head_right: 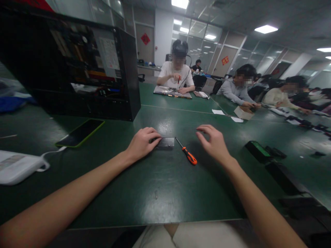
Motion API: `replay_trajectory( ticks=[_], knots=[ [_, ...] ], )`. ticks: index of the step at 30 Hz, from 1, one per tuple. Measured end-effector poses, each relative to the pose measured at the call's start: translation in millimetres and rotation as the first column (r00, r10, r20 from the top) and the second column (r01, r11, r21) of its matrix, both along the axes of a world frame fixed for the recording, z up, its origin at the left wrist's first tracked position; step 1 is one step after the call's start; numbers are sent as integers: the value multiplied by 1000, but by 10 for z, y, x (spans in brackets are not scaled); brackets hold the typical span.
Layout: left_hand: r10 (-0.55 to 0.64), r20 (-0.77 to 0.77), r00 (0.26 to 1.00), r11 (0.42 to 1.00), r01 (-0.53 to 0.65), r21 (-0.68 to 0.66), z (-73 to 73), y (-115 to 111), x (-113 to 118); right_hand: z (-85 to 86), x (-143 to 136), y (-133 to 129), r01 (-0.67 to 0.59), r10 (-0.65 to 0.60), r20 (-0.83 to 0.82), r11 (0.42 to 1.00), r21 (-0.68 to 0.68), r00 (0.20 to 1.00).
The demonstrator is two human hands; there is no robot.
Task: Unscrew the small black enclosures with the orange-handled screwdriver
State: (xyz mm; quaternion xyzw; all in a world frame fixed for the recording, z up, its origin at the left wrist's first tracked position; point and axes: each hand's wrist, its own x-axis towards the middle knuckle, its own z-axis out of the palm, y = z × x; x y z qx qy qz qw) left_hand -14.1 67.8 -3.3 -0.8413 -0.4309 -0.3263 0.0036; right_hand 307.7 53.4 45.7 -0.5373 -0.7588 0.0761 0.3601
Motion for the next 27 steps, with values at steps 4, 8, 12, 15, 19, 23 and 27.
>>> replay_trajectory(
  ticks=[4, 8, 12, 15, 19, 23, 27],
  knots=[
    [-127, -58, 990, 974, 136, 183, 49, -133, 31, -17, -684, 61, -257, 204, -226, 936, -240, 953],
    [-206, 16, 978, 921, 188, 341, 16, -186, 70, -74, -831, 58, -446, 271, -424, 801, -399, 864],
    [-254, 97, 962, 879, 188, 438, -7, -188, 109, -183, -800, 28, -623, 269, -595, 570, -535, 757],
    [-266, 124, 956, 873, 185, 451, 15, -206, 141, -243, -792, -11, -714, 223, -703, 434, -549, 676],
    [-280, 227, 933, 896, 169, 410, 49, -258, 208, -251, -738, -69, -775, 149, -798, 394, -493, 584],
    [-346, 335, 876, 925, 258, 280, 44, -290, 248, -215, -639, -100, -795, 129, -824, 380, -472, 551],
    [-419, 338, 842, 907, 370, 203, 29, -285, 233, -196, -603, -106, -793, 158, -813, 387, -471, 560]
  ],
)
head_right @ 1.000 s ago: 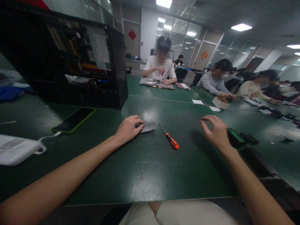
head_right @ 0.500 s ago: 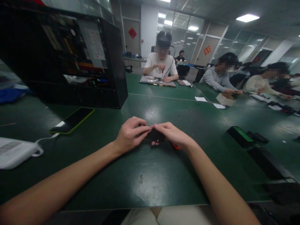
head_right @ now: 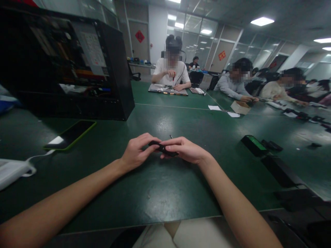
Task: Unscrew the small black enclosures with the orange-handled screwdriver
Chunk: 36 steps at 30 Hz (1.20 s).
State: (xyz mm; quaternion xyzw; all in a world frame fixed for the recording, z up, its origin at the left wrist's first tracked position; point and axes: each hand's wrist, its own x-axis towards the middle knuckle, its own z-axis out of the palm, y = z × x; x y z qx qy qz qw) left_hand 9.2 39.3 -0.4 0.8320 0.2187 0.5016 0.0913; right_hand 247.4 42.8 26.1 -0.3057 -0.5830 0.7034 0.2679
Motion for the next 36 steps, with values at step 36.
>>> replay_trajectory(
  ticks=[36],
  knots=[
    [24, -79, 997, 998, -28, -49, -81, 34, -6, -53, 3339, 97, 227, -810, 524, 476, 850, -262]
  ],
)
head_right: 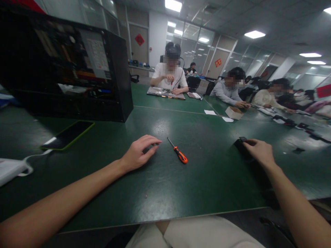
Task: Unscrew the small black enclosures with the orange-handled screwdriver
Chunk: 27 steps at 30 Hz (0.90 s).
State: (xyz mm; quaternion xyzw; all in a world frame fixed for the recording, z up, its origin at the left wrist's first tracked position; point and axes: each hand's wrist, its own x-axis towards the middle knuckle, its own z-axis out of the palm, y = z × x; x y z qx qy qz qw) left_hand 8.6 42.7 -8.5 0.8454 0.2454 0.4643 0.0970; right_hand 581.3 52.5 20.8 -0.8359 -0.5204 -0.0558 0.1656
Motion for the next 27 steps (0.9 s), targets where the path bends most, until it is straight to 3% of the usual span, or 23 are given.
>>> replay_trajectory(
  ticks=[16, 27],
  knots=[
    [-26, -100, 995, 996, 35, 81, -19, 4, 6, -7, 57, -28, -4, 25, 183, 993, -114, 983],
    [-40, -116, 992, 995, 51, 88, 10, -10, -1, -16, -91, -74, 55, 6, 265, 973, -223, 964]
  ],
)
